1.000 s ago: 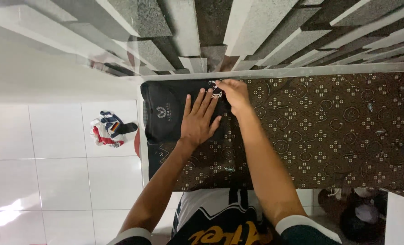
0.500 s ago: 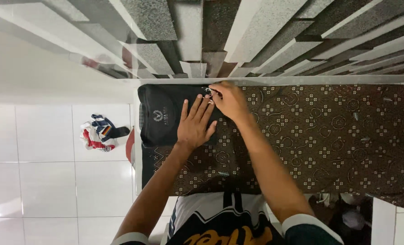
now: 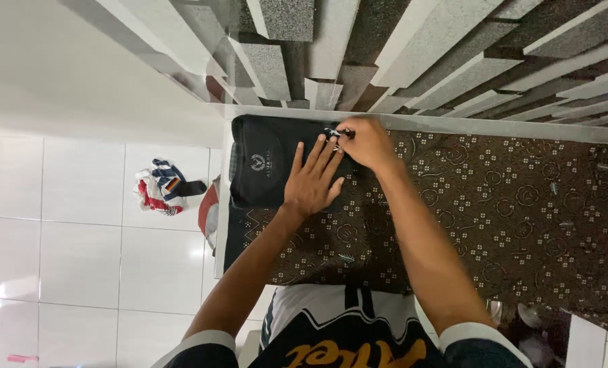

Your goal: The person folds a black t-shirt and a patterned shirt on a table, smoothing each piece and stacking them neatly. The person handles the garments one at a time, aligning edges and pressing down to create compact folds.

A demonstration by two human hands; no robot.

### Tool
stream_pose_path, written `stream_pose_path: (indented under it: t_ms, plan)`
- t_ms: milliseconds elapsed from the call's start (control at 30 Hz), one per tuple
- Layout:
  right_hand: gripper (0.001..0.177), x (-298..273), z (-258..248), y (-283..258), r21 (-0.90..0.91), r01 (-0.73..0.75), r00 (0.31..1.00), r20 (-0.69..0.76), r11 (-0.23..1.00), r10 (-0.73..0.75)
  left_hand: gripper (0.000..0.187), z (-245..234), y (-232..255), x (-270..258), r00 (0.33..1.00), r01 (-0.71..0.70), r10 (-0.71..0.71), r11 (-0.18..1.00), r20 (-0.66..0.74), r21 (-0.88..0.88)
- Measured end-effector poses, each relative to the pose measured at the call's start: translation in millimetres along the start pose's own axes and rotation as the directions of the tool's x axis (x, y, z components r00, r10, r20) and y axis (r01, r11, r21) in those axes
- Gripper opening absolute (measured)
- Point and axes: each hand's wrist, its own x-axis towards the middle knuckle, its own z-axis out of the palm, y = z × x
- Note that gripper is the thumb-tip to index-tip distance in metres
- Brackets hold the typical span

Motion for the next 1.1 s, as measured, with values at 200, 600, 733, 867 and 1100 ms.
stream_pose_path:
  t_ms: [200, 600, 733, 867, 1100]
  plan:
    - [0.033, 7.0, -22.2, -0.8, -0.070, 0.057, 0.990, 0.131, 0.996, -0.048, 0.061, -5.7, -0.2, 2.0, 0.999, -0.007, 0.005, 0.999, 0.042, 0.047]
    - [0.035, 11.1, -41.9, -9.1, -0.155, 0.360, 0.886, 0.365, 0.920, -0.285, 0.061, -2.1, 0.0, -3.4, 0.998, -0.022, 0.019, 0.998, 0.054, 0.055]
    - [0.033, 10.6, -49.5, -0.7, -0.313, 0.332, 0.906, 0.368, 0.890, -0.208, 0.059, 0.2, 0.1, -3.5, 0.999, -0.022, 0.021, 0.999, 0.026, 0.039]
    - [0.026, 1.8, -51.3, -8.5, -0.182, 0.359, 0.910, 0.284, 0.915, -0.301, 0.060, -0.1, 0.3, -3.6, 0.999, -0.021, 0.020, 0.999, 0.030, 0.041]
    - [0.020, 7.1, -42.6, 6.4, -0.006, 0.301, 0.939, 0.179, 0.954, -0.295, 0.060, -1.2, 1.2, -3.5, 0.999, -0.012, 0.011, 1.000, 0.030, 0.026]
